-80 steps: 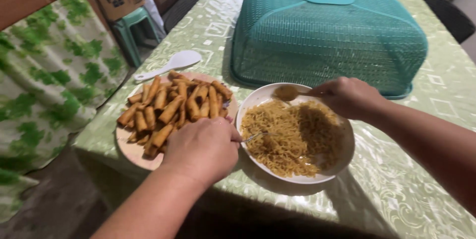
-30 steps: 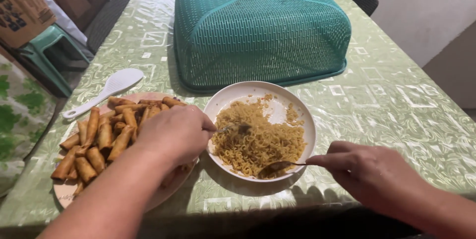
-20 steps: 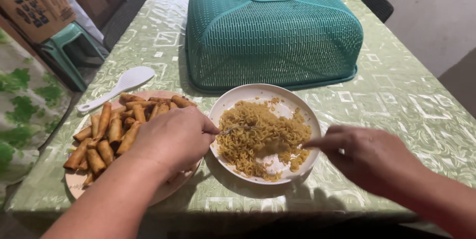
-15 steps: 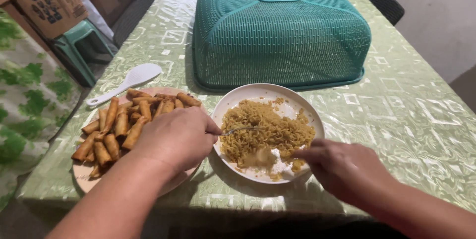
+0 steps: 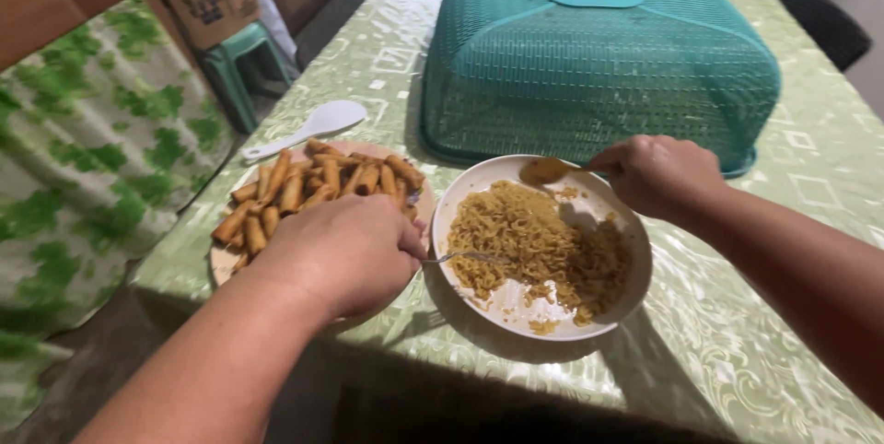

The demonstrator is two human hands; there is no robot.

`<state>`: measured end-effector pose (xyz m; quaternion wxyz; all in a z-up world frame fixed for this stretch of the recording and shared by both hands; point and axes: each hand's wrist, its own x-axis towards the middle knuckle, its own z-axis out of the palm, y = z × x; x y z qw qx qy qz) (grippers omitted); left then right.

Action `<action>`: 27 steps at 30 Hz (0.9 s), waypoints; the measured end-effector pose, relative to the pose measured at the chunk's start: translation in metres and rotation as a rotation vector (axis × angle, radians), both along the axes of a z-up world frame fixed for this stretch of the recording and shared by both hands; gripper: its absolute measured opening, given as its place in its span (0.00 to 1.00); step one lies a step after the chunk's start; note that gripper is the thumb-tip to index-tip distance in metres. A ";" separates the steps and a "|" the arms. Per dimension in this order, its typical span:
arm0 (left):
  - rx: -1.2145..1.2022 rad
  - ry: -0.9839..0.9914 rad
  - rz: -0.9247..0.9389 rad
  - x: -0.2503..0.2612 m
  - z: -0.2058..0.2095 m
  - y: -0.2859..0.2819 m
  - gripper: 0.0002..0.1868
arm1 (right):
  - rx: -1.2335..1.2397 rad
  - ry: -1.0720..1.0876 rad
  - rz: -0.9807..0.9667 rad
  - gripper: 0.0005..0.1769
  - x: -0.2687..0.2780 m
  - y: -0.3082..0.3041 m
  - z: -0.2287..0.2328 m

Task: Drying a bowl and arranging noodles and spring rolls on a plate at a dining table.

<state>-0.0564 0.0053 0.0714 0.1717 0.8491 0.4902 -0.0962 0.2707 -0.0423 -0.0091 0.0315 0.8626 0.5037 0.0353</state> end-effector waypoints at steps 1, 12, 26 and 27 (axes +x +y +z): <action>-0.001 0.002 0.014 -0.001 0.002 -0.003 0.17 | -0.001 0.002 0.014 0.16 -0.006 0.009 0.000; 0.032 0.032 0.020 -0.007 0.007 -0.015 0.16 | 0.014 0.304 0.971 0.15 -0.026 0.040 -0.001; -0.024 0.050 -0.076 0.005 0.014 -0.014 0.16 | 0.262 0.283 0.643 0.13 -0.056 -0.054 -0.018; -0.021 0.066 -0.094 0.005 0.015 -0.013 0.16 | 0.317 0.282 0.674 0.16 -0.061 -0.064 -0.027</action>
